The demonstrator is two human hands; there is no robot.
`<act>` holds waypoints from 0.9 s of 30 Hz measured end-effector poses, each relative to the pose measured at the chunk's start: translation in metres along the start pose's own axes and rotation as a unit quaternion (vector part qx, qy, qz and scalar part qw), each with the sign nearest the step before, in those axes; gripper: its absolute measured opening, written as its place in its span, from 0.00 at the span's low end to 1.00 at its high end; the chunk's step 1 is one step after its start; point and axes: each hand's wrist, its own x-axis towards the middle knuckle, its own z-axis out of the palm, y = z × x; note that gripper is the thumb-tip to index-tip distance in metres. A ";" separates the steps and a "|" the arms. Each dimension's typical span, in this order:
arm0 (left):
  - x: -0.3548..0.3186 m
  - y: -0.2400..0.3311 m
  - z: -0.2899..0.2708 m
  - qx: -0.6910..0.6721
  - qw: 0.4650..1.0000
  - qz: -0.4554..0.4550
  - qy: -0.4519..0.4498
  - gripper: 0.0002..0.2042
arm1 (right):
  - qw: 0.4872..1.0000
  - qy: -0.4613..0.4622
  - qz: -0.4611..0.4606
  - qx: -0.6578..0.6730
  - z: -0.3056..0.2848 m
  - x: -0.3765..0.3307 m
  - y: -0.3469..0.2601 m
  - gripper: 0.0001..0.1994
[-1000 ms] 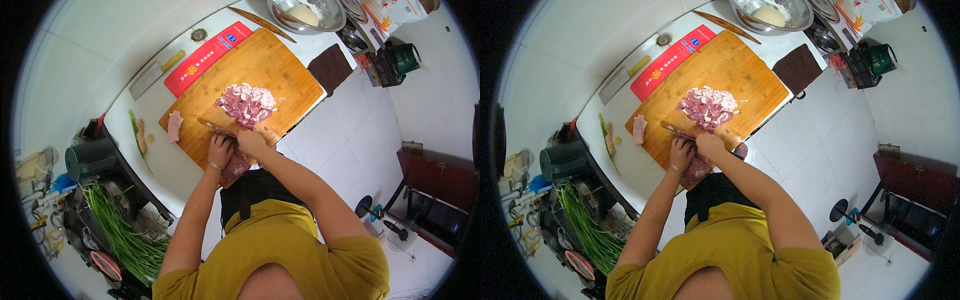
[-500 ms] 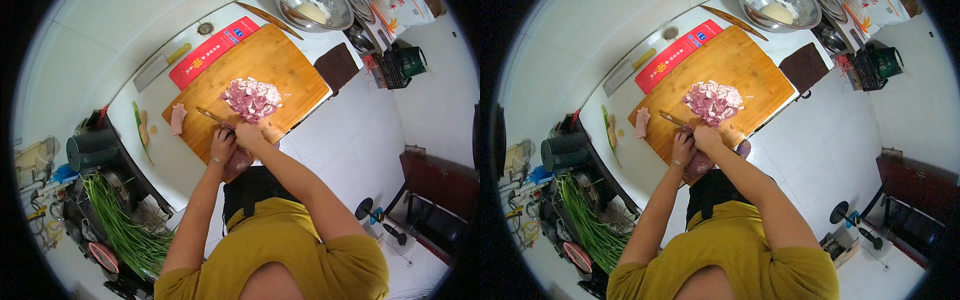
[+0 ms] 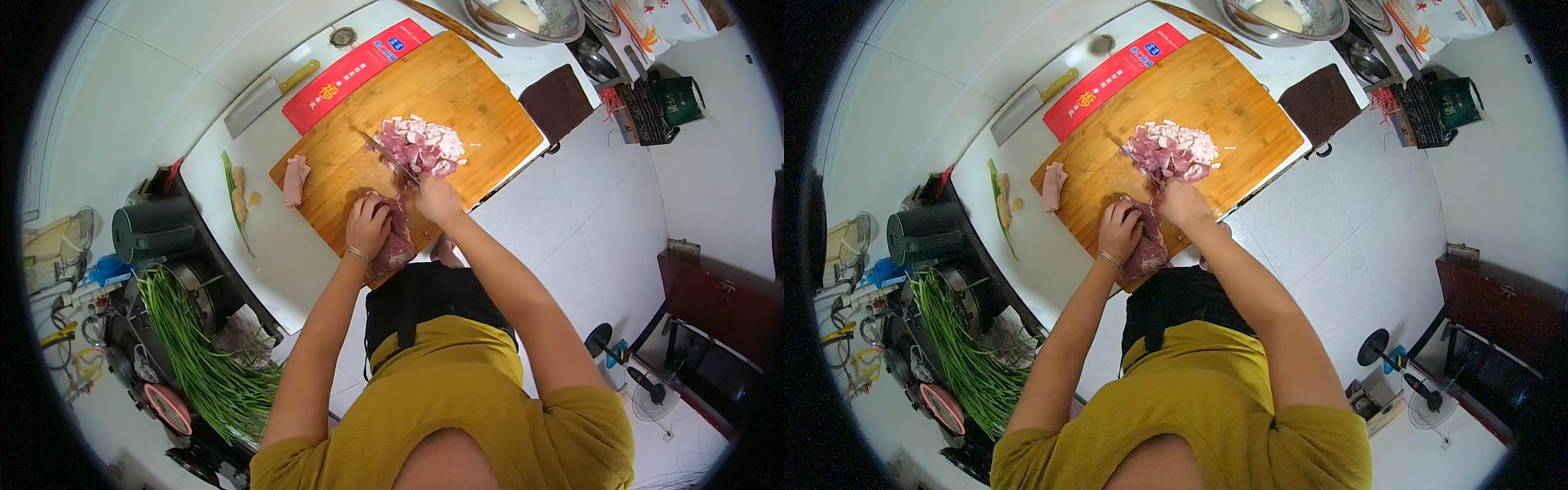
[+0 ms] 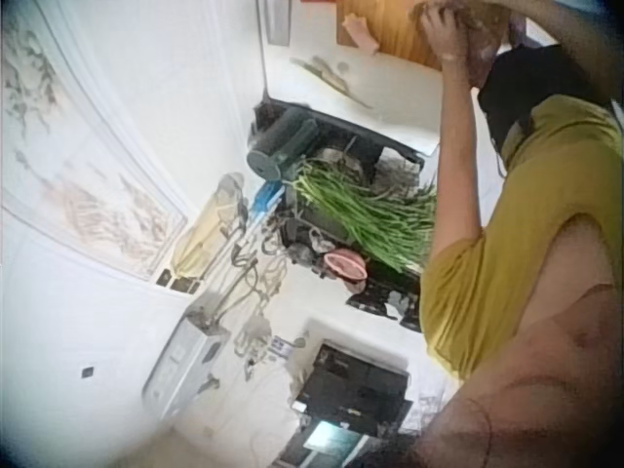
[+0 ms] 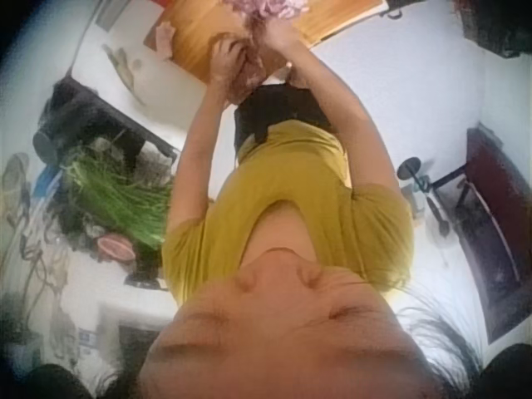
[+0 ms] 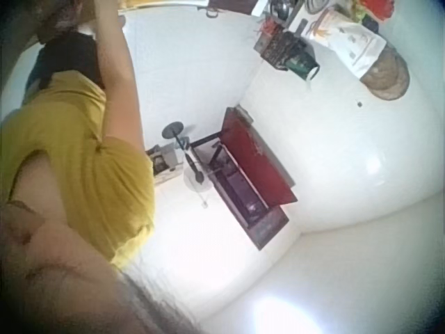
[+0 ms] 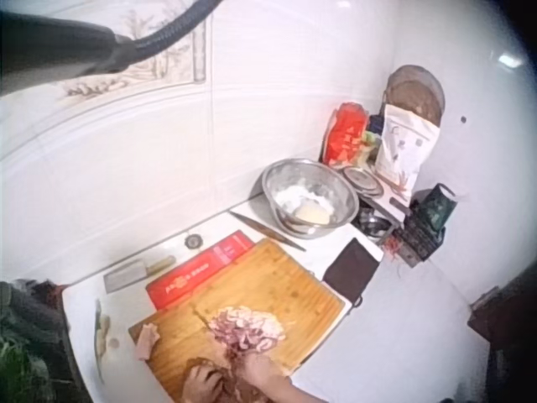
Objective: The person slices a piece of raw meat into thin strips on a wooden cutting board using a cleaver. The person holds the meat with their left hand and uses the cleaver in their right hand to cut the meat into uniform pieces.
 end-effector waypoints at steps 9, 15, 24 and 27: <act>0.000 0.010 0.004 0.016 0.998 0.051 -0.037 0.16 | 0.996 -0.070 0.038 -0.034 0.020 -0.061 0.020 0.10; 0.008 0.009 0.017 0.002 0.997 0.043 -0.066 0.15 | 0.992 -0.099 0.019 -0.078 0.032 -0.033 0.002 0.08; 0.002 0.007 0.018 -0.003 0.999 0.023 -0.044 0.11 | 0.984 -0.135 0.111 -0.043 0.026 -0.071 0.033 0.12; 0.009 0.007 0.017 -0.003 0.999 0.047 -0.025 0.10 | 0.995 -0.083 0.038 -0.035 0.044 -0.034 0.024 0.12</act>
